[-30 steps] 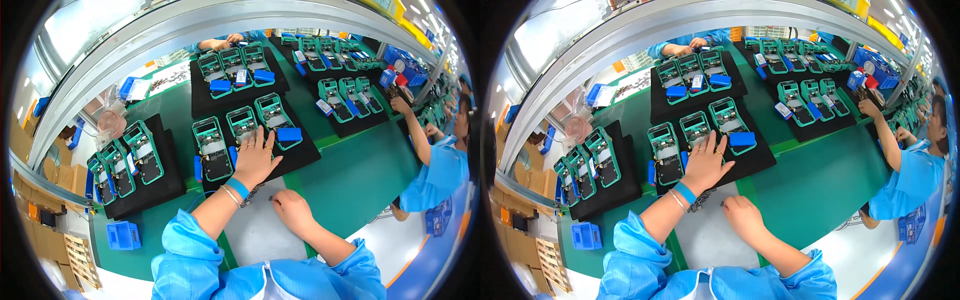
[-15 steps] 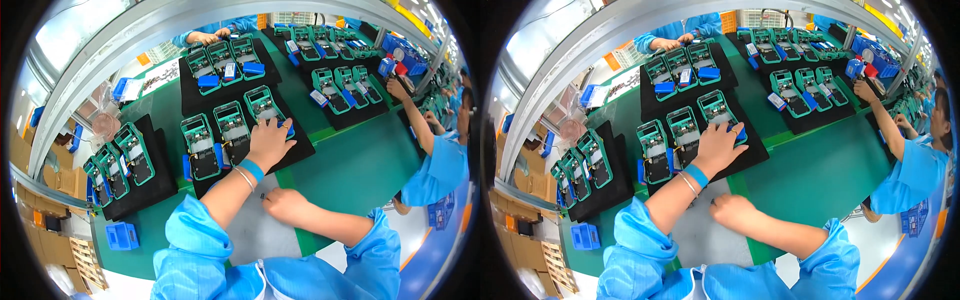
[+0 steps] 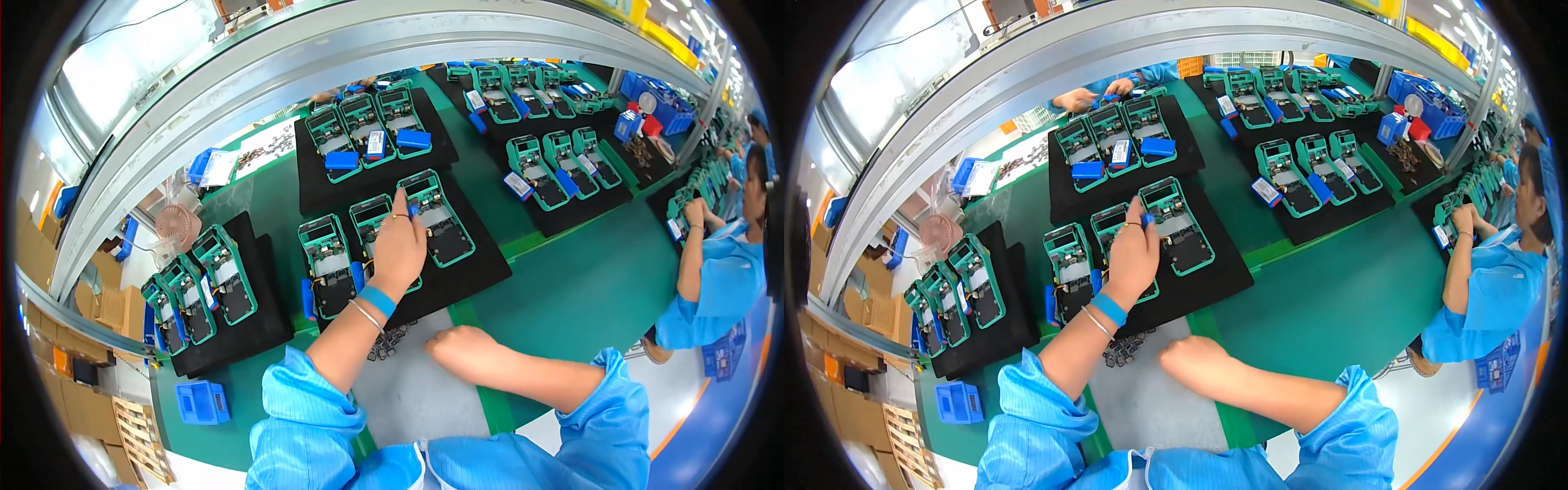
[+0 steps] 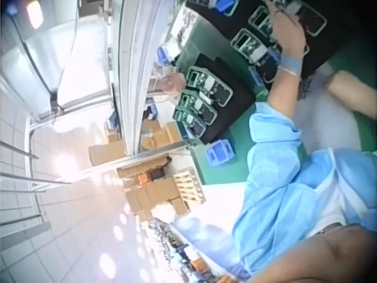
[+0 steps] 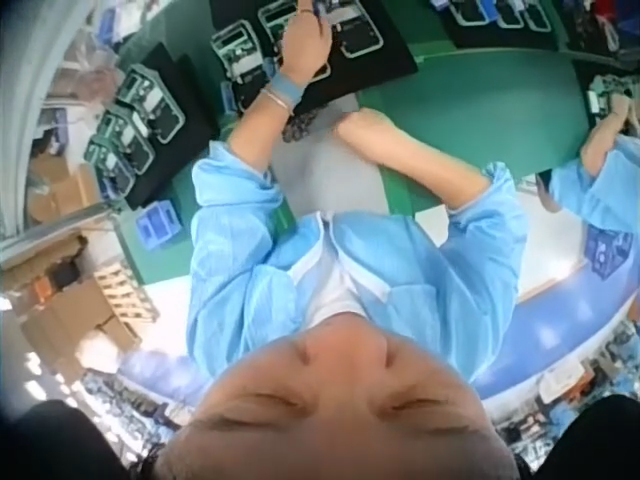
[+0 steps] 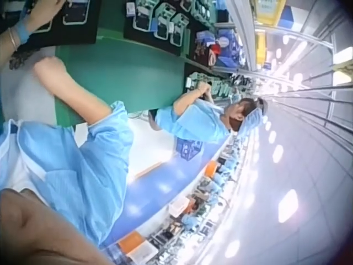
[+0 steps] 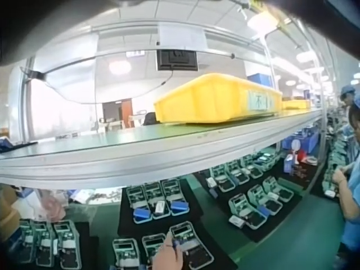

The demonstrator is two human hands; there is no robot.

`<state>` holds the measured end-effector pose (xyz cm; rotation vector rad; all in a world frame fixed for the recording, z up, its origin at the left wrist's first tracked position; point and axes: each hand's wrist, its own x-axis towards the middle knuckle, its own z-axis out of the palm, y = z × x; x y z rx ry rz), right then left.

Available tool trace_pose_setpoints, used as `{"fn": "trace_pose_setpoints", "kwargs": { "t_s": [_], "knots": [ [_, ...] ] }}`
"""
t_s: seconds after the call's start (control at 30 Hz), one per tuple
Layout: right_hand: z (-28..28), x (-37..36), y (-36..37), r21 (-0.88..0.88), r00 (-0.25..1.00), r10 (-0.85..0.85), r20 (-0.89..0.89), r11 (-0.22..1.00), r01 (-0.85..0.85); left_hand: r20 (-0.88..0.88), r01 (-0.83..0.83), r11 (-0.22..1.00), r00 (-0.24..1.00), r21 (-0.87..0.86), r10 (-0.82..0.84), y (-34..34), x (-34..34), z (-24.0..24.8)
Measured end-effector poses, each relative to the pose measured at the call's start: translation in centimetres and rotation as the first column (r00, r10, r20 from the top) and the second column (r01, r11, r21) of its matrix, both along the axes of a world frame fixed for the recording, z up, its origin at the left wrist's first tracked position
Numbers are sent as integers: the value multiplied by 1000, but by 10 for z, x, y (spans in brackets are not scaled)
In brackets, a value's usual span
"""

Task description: The person assembles electronic devices by hand, placing internal components and batteries into green housings on an assembly line.

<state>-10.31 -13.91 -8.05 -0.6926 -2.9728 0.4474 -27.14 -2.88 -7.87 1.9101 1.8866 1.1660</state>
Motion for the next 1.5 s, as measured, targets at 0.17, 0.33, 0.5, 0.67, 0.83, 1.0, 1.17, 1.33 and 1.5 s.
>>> {"fn": "trace_pose_setpoints", "kwargs": {
  "t_s": [0.17, 0.33, 0.5, 0.67, 0.83, 1.0, 1.17, 1.33, 1.5],
  "knots": [
    [24, 31, 32, -289, 942, -271, -196, 934, 208, -593, 195, 965, 803, 177, -54, -8, -9, -7],
    [41, 58, 69, -487, 634, -612, -472, 781, 392, -619, 196, 980, 772, 15, -145, -24, 13, -16],
    [26, 67, 110, -489, 493, -679, -544, 734, 472, -525, 325, 946, 803, -13, -283, -28, 35, -19],
    [13, 54, 149, 172, 768, -291, -570, 872, 458, -531, 327, 943, 789, -62, -308, -32, 30, -17],
    [6, 36, 177, 515, 937, -70, -343, 820, 250, -533, 219, 976, 823, -19, -195, -40, 33, -20],
    [7, 20, 190, 592, 985, -17, -173, 797, 118, -505, 208, 978, 847, 30, -164, -39, 32, -26],
    [7, 13, 193, 636, 997, 16, -79, 771, 38, -492, 206, 978, 854, 26, -167, -39, 33, -28],
    [14, 13, 194, 646, 996, 72, 55, 758, -91, -501, 197, 980, 850, 13, -164, -40, 32, -31],
    [15, 12, 202, 639, 992, 62, 105, 760, -116, -534, 197, 980, 828, -8, -171, -41, 31, -31]
  ]
}}
